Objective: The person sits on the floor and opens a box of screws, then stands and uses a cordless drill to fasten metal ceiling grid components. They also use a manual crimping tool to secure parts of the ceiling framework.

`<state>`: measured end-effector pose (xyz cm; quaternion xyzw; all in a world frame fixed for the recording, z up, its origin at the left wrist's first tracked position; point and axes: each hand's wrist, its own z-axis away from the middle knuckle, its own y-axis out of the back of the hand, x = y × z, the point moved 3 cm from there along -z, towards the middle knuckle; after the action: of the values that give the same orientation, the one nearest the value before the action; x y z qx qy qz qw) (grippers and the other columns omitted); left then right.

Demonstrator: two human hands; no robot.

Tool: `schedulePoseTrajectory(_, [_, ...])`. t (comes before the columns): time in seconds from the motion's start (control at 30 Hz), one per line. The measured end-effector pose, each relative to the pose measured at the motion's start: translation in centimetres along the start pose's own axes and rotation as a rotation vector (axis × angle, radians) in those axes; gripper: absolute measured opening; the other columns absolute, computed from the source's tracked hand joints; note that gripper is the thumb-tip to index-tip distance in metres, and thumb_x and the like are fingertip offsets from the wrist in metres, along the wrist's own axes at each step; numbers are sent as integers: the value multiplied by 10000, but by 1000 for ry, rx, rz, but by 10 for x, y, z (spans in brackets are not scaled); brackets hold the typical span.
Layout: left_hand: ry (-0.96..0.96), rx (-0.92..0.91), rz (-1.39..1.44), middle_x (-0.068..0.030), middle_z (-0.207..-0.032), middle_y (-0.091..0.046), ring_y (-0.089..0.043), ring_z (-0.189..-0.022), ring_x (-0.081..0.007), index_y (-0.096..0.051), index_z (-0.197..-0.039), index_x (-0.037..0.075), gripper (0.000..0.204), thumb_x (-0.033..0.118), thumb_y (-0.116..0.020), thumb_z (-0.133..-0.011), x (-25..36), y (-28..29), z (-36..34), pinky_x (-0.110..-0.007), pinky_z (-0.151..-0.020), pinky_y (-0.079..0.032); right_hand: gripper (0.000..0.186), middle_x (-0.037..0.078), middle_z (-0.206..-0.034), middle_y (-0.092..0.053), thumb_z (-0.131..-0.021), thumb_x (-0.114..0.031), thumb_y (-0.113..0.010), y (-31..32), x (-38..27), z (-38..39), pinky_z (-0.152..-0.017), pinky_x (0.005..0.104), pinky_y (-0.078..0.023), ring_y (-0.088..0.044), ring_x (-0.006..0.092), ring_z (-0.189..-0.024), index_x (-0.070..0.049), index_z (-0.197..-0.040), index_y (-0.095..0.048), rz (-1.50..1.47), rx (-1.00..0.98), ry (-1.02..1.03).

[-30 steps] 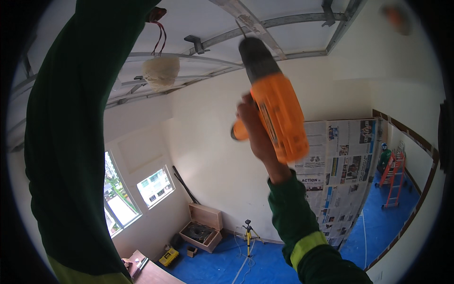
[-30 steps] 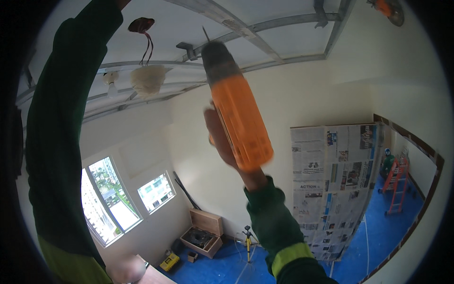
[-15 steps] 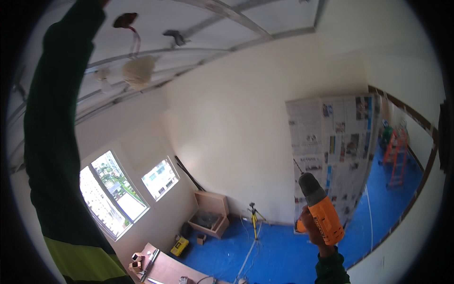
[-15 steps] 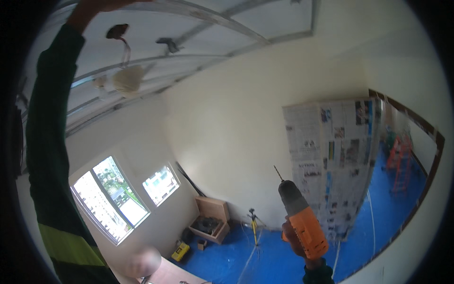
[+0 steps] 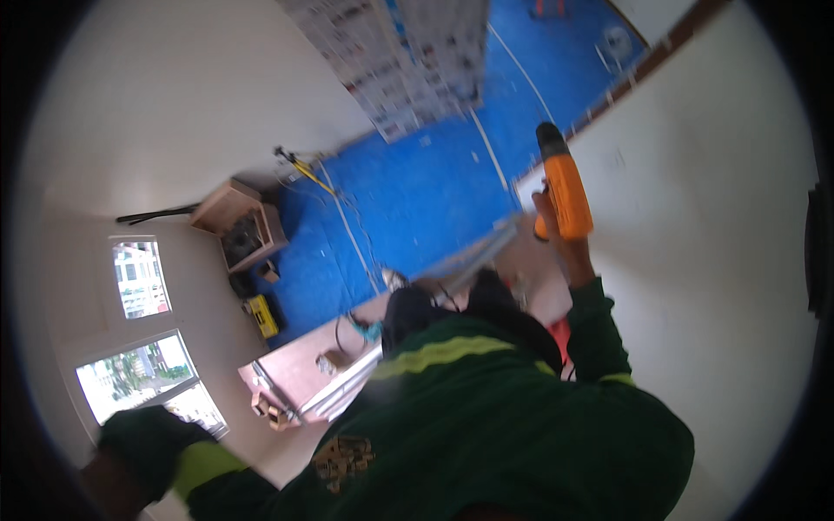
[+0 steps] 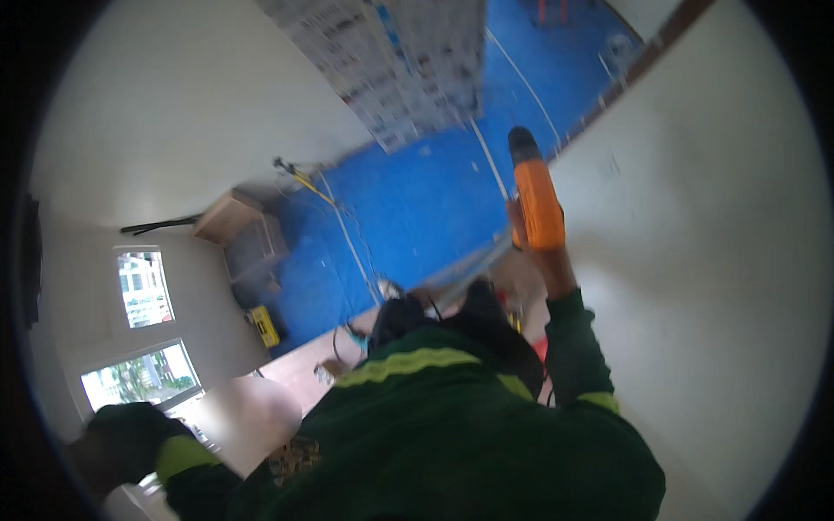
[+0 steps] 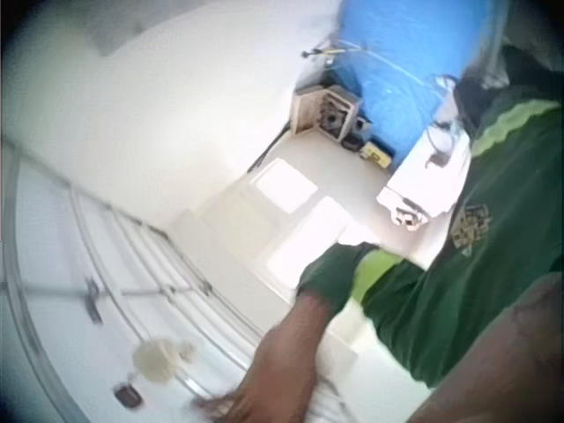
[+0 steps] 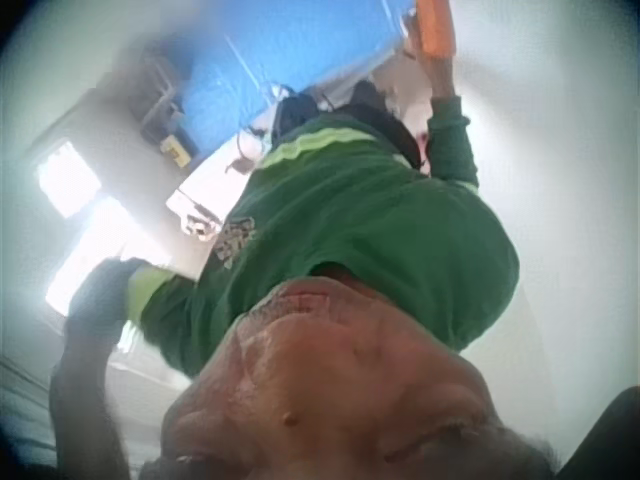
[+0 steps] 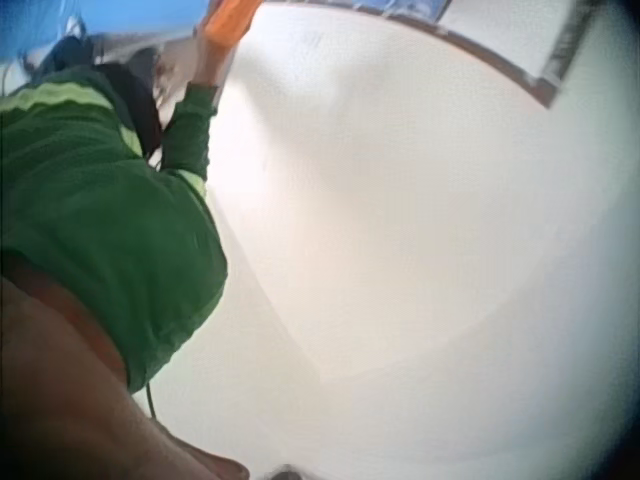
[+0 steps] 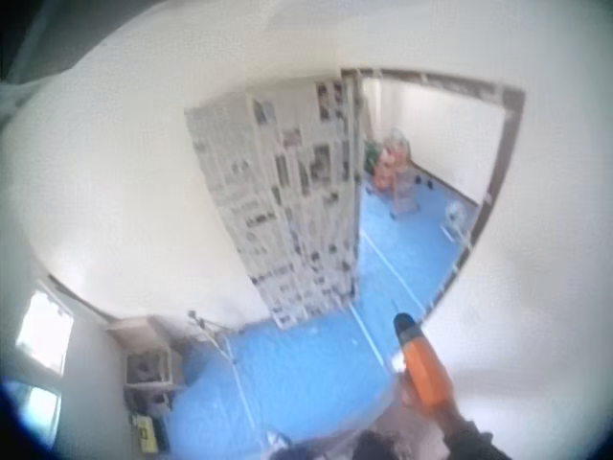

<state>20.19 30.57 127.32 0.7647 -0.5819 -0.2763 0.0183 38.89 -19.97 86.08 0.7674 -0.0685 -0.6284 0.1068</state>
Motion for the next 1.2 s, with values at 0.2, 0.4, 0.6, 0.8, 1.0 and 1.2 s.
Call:
schedulePoseTrajectory(0.2, [305,-973,589,-330,-1367,-627,-681,-1194,-452,-598,-1438,-9,695,542,-700,-1028,113,-250,420,-537,-1007,-556,358,127,-1078,-732,-939,-69,-798,43,86,124,-874,395,-579,-731,255,-984,-37,-1251,-626,351,0,-380])
schedulePoseTrajectory(0.4, [737,-1899,1112,-332,-1420,-610,-679,-1219,-451,-576,-1486,-26,740,526,-725,-1017,281,-220,677,-516,-1026,-552,444,170,-1127,-727,-924,-109,-819,43,116,213,-927,405,-580,-739,285,-1052,1,-1275,-569,481,-123,-752])
schedulePoseTrajectory(0.6, [650,-2097,1153,-356,-1502,-526,-513,-1422,-502,-544,-1533,-32,886,625,-728,-968,357,-124,715,-524,-1210,-412,545,273,-1219,-678,-822,-135,-813,41,243,262,-992,538,-550,-670,473,-1172,32,-1270,-551,612,-247,-798])
schedulePoseTrajectory(0.8, [620,-1955,925,-315,-1572,-386,-444,-1458,-507,-493,-1572,22,852,542,-771,-957,394,-120,722,-533,-1220,-403,534,276,-1348,-641,-884,-196,-781,32,440,282,-1065,556,-528,-636,480,-1268,13,-1316,-548,671,-262,-988])
schedulePoseTrajectory(1.0, [871,-2016,695,-274,-1518,-540,-541,-1404,-457,-553,-1543,46,777,513,-776,-963,422,-142,729,-553,-1194,-417,473,285,-1341,-668,-911,-161,-739,7,606,283,-1059,554,-535,-636,503,-1263,7,-1323,-579,834,-251,-1094])
schedulePoseTrajectory(1.2, [1011,-1969,675,-220,-1436,-619,-574,-1362,-380,-605,-1479,-6,603,402,-703,-1046,430,-160,700,-454,-1184,-419,554,240,-1393,-620,-882,-172,-804,-26,742,284,-1008,554,-555,-637,477,-1264,-24,-1336,-524,883,-403,-1029])
